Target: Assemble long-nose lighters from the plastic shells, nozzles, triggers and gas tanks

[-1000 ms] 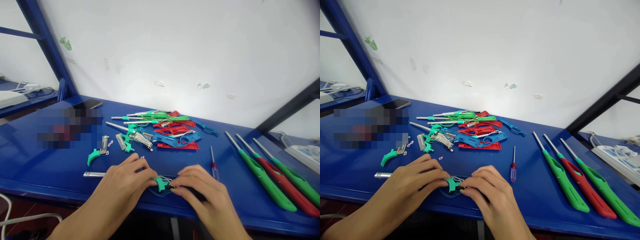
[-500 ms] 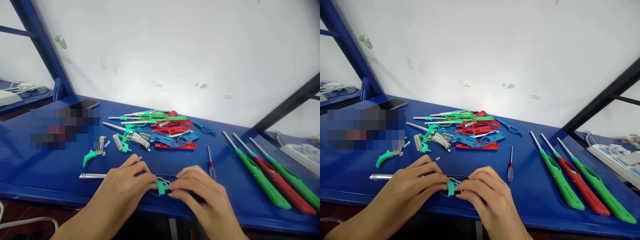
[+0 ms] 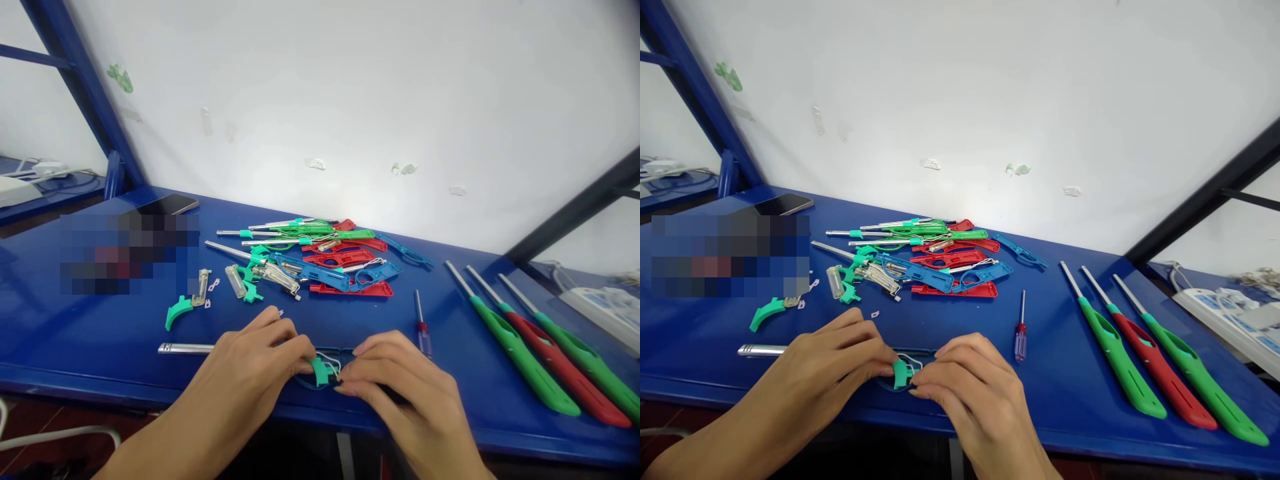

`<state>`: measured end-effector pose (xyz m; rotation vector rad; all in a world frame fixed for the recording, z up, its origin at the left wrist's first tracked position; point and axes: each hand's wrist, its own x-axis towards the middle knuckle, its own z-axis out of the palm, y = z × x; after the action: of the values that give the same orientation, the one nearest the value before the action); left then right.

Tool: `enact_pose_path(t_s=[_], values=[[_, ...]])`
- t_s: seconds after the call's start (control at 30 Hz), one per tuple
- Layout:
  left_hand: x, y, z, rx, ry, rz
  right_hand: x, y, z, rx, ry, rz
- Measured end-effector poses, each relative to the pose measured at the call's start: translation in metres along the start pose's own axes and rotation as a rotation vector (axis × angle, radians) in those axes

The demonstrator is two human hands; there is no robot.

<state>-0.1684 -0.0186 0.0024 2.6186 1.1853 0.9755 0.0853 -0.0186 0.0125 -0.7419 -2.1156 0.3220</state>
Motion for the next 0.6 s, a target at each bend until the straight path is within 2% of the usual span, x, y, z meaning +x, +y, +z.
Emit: enact_pose_path(t_s=[0.27,0.6], values=[[-0.0016,0.0016,0.0043,-0.003,0.02,-0.019,0.0003,0.0003,-0.0009,-0.029,0.011,-0.024],[-0.0009,0.0009,-0.0002,-0.023,0.01,-0.024,0.0013,0.0006,-0.0007,-0.032,0.013,-0.045]])
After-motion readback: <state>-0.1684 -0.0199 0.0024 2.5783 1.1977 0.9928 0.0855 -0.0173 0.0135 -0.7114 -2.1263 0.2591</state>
